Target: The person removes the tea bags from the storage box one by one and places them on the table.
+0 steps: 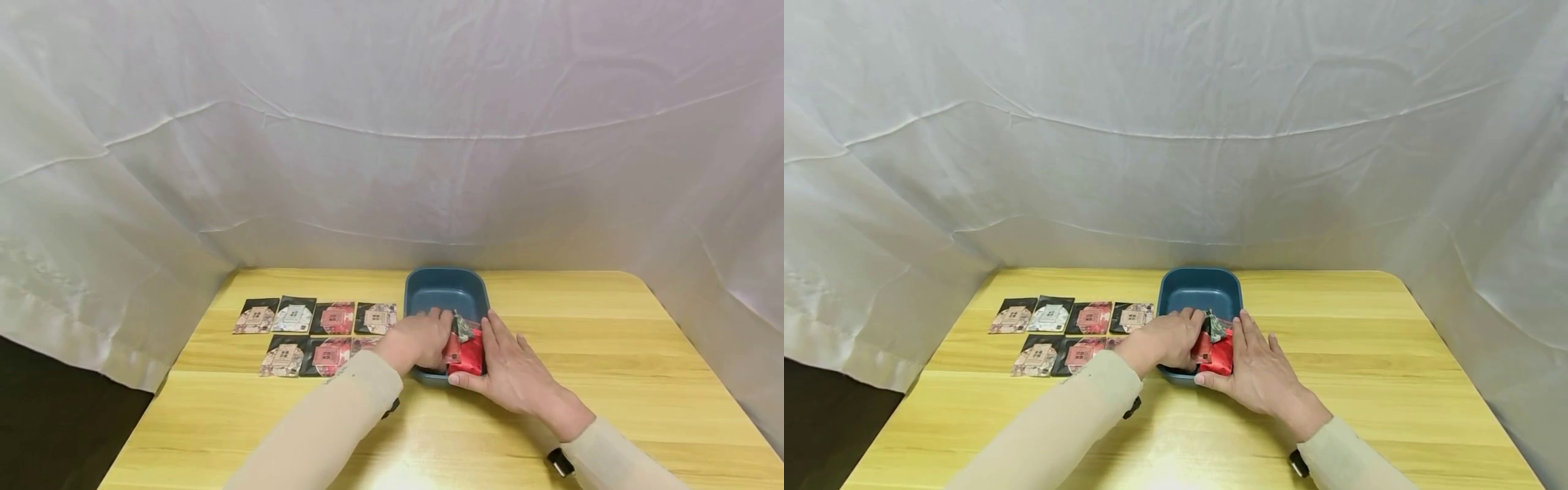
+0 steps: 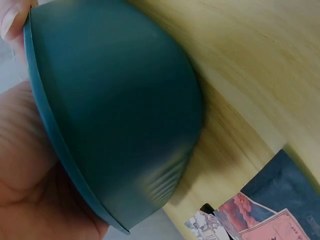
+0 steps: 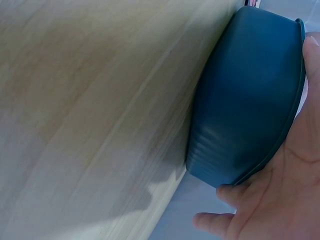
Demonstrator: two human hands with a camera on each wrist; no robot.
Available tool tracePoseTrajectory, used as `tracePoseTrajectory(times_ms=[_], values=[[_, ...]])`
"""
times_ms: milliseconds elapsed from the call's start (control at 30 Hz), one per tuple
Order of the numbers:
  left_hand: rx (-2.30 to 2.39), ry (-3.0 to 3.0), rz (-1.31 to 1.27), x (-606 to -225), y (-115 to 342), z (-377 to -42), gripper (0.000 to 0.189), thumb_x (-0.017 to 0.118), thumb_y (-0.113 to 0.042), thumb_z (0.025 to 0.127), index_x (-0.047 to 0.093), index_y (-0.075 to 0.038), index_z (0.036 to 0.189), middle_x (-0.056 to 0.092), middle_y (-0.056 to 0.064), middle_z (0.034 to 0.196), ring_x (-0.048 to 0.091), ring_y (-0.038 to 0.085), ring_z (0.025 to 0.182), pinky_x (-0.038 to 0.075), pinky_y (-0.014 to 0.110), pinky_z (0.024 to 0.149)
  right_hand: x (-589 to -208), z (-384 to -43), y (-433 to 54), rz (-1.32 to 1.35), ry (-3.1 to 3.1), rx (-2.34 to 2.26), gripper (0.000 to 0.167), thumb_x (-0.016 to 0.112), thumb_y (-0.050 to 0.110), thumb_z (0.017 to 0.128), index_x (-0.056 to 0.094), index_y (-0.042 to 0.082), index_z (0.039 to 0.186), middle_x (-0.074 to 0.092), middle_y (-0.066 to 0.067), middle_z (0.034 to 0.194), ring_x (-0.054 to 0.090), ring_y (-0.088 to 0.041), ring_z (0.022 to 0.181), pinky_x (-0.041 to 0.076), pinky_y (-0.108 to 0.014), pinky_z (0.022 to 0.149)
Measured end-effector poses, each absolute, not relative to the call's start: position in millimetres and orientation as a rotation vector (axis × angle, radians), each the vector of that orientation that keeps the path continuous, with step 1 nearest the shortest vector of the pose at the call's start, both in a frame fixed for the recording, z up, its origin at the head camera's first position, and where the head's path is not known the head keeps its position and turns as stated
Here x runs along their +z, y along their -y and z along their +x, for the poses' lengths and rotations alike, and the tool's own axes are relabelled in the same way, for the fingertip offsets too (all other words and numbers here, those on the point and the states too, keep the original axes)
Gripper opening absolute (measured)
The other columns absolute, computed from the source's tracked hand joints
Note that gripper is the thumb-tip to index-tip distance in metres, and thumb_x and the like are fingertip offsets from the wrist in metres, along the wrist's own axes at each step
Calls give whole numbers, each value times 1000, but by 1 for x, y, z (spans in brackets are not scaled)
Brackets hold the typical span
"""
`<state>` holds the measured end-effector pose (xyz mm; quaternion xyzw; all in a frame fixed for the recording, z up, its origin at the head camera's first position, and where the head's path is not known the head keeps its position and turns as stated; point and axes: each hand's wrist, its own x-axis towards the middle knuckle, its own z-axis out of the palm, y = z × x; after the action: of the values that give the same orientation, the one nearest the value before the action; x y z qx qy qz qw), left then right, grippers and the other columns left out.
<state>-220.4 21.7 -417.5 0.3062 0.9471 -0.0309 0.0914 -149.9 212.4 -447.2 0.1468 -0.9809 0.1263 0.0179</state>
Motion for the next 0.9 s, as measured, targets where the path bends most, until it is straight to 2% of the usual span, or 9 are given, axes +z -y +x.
tracePoseTrajectory(times_ms=[100,267,400,600,767,900], values=[[-41,-2854,947,-417,-20,-222,82,82,-53,85,44,-11,145,58,9,133,61,25,112,56,36,101,-447,-150,-212,461,3043,385,131,48,92,85,25,-12,161,22,-33,169,27,-50,156,31,-74,118],[105,-2892,936,-411,-16,-226,83,85,-50,82,44,-12,143,55,9,133,57,25,114,54,35,102,-446,-150,-213,472,3038,359,130,48,91,86,26,-13,160,23,-34,169,22,-52,157,25,-70,123],[198,-2891,905,-403,-13,-226,82,83,-52,83,45,-13,144,54,8,137,55,25,119,54,36,103,-446,-150,-213,480,3038,339,131,47,92,85,27,-14,160,24,-34,168,23,-52,157,25,-70,123],[194,-2920,941,-389,-6,-220,82,81,-54,82,46,-13,144,53,7,134,50,24,114,54,34,97,-445,-150,-213,484,3037,312,131,46,93,85,28,-13,159,25,-34,168,23,-53,156,25,-69,124],[137,-2965,971,-382,3,-217,86,81,-55,81,46,-13,148,53,8,139,48,25,117,53,33,100,-445,-151,-212,488,3036,306,132,45,94,84,28,-13,159,25,-34,168,24,-53,156,25,-69,124],[78,-2983,973,-378,12,-217,89,83,-54,80,46,-13,149,53,8,136,48,25,117,51,34,103,-445,-151,-212,484,3034,306,132,46,93,84,29,-13,159,25,-35,168,24,-53,156,25,-69,123]])
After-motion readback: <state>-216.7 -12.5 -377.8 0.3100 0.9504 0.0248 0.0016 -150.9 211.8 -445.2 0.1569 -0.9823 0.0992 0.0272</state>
